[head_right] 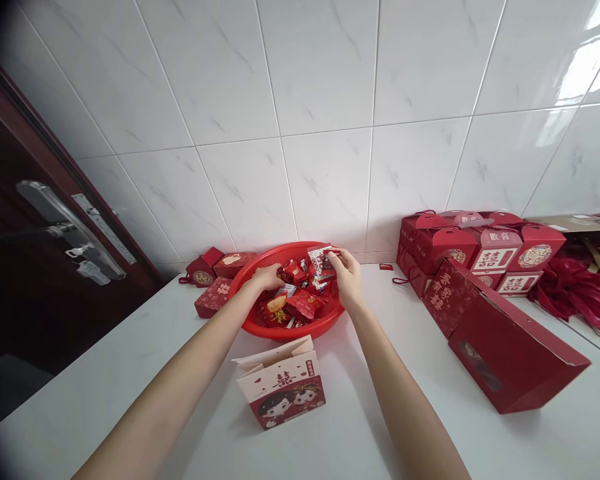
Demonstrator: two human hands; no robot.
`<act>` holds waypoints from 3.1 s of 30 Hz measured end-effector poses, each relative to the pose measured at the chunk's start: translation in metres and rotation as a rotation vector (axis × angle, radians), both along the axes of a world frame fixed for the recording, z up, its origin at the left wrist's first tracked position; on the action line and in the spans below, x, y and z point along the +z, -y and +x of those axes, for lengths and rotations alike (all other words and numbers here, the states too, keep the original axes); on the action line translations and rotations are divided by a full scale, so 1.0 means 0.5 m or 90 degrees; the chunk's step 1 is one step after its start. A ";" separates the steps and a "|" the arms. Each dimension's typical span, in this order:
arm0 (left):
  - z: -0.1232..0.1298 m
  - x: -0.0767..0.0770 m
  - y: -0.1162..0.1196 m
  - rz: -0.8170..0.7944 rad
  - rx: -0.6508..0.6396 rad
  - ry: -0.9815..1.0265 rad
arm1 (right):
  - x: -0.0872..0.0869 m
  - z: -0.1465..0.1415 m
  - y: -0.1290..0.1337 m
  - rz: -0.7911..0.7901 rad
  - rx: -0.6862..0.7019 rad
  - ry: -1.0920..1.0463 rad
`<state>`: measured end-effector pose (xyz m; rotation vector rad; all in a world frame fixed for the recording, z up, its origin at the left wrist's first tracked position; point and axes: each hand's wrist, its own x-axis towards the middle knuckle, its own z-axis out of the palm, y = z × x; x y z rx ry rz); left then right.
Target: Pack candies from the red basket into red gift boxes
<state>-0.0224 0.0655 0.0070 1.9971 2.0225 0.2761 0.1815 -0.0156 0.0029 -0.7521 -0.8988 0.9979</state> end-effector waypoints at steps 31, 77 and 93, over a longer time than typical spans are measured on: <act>-0.002 0.117 0.288 0.150 -0.178 0.840 | 0.107 -0.003 0.111 0.081 0.048 0.171; -0.071 0.170 0.400 -0.082 -0.494 0.363 | 0.176 0.068 0.221 0.129 0.102 0.428; -0.050 0.120 0.332 -0.078 -0.307 0.394 | 0.142 0.032 0.204 0.257 0.085 0.777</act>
